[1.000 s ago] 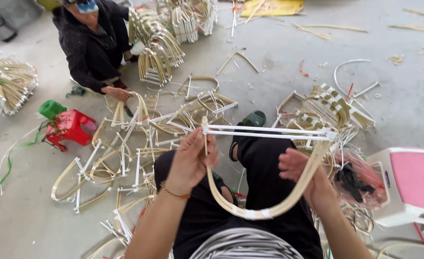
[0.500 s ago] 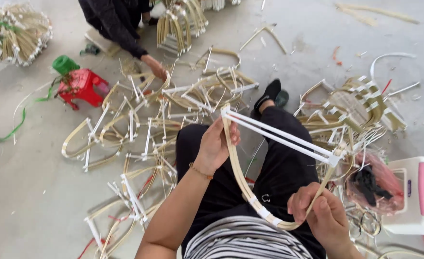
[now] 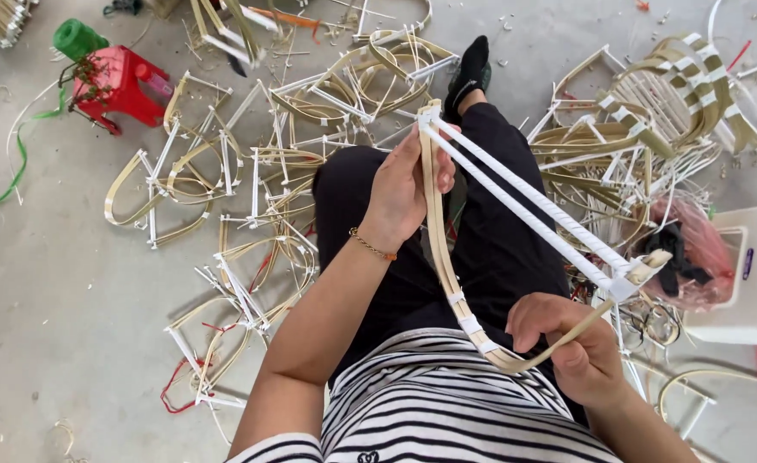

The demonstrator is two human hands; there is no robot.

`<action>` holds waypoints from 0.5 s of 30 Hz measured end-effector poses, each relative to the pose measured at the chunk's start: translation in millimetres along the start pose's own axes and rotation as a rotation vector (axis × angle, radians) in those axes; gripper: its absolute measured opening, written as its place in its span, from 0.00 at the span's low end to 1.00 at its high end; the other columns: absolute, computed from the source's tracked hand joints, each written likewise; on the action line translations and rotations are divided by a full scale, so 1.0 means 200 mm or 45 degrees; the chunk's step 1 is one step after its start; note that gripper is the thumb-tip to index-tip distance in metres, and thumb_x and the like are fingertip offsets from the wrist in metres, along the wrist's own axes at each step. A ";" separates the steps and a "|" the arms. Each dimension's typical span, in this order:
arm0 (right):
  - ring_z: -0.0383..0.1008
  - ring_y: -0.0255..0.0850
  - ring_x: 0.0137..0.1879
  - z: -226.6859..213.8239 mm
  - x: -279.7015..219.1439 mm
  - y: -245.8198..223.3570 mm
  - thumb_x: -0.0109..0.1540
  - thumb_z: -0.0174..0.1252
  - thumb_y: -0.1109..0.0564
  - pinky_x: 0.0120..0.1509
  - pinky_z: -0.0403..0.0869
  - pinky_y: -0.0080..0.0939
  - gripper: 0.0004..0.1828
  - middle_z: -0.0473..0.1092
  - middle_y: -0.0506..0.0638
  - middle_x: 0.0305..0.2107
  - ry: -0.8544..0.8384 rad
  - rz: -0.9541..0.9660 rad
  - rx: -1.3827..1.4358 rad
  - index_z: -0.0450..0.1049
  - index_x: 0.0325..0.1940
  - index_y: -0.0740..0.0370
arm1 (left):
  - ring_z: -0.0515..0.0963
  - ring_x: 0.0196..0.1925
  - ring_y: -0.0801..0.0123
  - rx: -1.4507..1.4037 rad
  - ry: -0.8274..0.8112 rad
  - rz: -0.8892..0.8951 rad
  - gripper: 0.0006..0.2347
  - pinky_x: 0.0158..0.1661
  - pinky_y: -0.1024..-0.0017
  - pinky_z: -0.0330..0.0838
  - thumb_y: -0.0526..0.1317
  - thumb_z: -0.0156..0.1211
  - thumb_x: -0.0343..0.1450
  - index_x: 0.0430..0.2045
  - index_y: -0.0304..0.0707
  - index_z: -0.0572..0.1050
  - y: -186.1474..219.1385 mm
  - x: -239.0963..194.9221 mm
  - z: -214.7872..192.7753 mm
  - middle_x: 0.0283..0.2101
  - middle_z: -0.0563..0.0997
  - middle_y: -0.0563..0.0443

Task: Assembling and tying curved bamboo strips to form light-weight frames.

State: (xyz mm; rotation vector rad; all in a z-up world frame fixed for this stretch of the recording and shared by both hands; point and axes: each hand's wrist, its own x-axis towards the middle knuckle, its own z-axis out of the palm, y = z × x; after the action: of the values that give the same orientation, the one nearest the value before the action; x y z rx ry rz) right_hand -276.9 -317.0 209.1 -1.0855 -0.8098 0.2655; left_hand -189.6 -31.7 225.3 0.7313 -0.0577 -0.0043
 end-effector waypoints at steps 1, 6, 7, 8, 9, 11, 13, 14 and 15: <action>0.73 0.45 0.40 0.00 -0.01 0.00 0.73 0.50 0.38 0.51 0.73 0.47 0.27 0.73 0.52 0.31 -0.004 -0.002 -0.013 0.75 0.39 0.65 | 0.72 0.31 0.70 -0.003 0.005 0.000 0.21 0.35 0.72 0.67 0.49 0.44 0.83 0.55 0.24 0.71 -0.01 0.00 0.01 0.30 0.74 0.52; 0.74 0.45 0.39 0.01 0.03 0.02 0.73 0.50 0.40 0.49 0.74 0.47 0.25 0.73 0.51 0.30 0.139 -0.056 -0.054 0.75 0.37 0.64 | 0.75 0.32 0.72 0.097 -0.001 -0.043 0.22 0.35 0.73 0.71 0.50 0.43 0.81 0.59 0.26 0.70 -0.03 0.05 0.10 0.32 0.76 0.53; 0.74 0.44 0.37 0.02 0.06 0.00 0.74 0.50 0.42 0.45 0.74 0.45 0.23 0.73 0.50 0.29 0.058 -0.050 -0.044 0.74 0.36 0.63 | 0.78 0.38 0.73 0.212 0.204 0.030 0.18 0.41 0.75 0.74 0.41 0.45 0.78 0.59 0.28 0.69 -0.03 0.05 0.12 0.39 0.78 0.54; 0.74 0.42 0.35 0.03 0.05 -0.02 0.74 0.50 0.45 0.42 0.73 0.43 0.22 0.73 0.49 0.29 -0.009 -0.023 -0.021 0.72 0.35 0.62 | 0.81 0.44 0.74 0.335 0.417 0.089 0.16 0.48 0.76 0.78 0.32 0.46 0.75 0.59 0.29 0.68 -0.06 0.02 0.14 0.47 0.81 0.55; 0.74 0.42 0.35 0.06 0.05 -0.02 0.74 0.50 0.45 0.42 0.73 0.43 0.22 0.73 0.49 0.29 0.076 0.000 -0.025 0.72 0.35 0.62 | 0.81 0.44 0.74 0.343 0.398 0.003 0.16 0.48 0.76 0.78 0.32 0.46 0.75 0.59 0.29 0.68 -0.08 0.00 0.09 0.47 0.81 0.55; 0.78 0.45 0.43 0.06 0.12 -0.01 0.76 0.49 0.46 0.50 0.76 0.45 0.17 0.75 0.47 0.36 -0.201 -0.101 -0.213 0.73 0.42 0.59 | 0.76 0.35 0.73 0.623 0.204 0.164 0.12 0.37 0.74 0.73 0.30 0.49 0.81 0.60 0.30 0.70 -0.10 -0.01 0.00 0.38 0.77 0.52; 0.77 0.45 0.44 0.04 0.17 -0.03 0.74 0.50 0.46 0.51 0.75 0.45 0.15 0.75 0.47 0.37 -0.215 -0.043 -0.276 0.74 0.44 0.58 | 0.75 0.29 0.71 0.486 0.176 0.049 0.12 0.32 0.73 0.71 0.34 0.47 0.80 0.56 0.29 0.72 -0.06 0.05 -0.08 0.34 0.77 0.50; 0.77 0.46 0.45 0.03 0.21 -0.04 0.73 0.52 0.46 0.52 0.74 0.45 0.14 0.75 0.47 0.38 -0.288 -0.004 -0.321 0.75 0.46 0.58 | 0.74 0.24 0.69 0.357 0.182 -0.011 0.13 0.26 0.72 0.69 0.39 0.46 0.80 0.52 0.29 0.74 -0.03 0.10 -0.13 0.30 0.77 0.49; 0.77 0.46 0.45 -0.03 0.19 0.03 0.73 0.52 0.46 0.52 0.74 0.45 0.14 0.75 0.47 0.38 -0.250 0.012 -0.318 0.75 0.46 0.58 | 0.74 0.24 0.69 0.358 0.176 -0.052 0.13 0.26 0.72 0.69 0.39 0.46 0.80 0.52 0.29 0.74 -0.01 0.12 -0.15 0.30 0.77 0.49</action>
State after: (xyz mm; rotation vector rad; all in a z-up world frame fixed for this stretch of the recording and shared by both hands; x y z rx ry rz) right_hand -244.8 -297.0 219.5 -1.3116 -1.0333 0.2875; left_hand -163.9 -13.6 202.7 1.0116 0.0905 0.0157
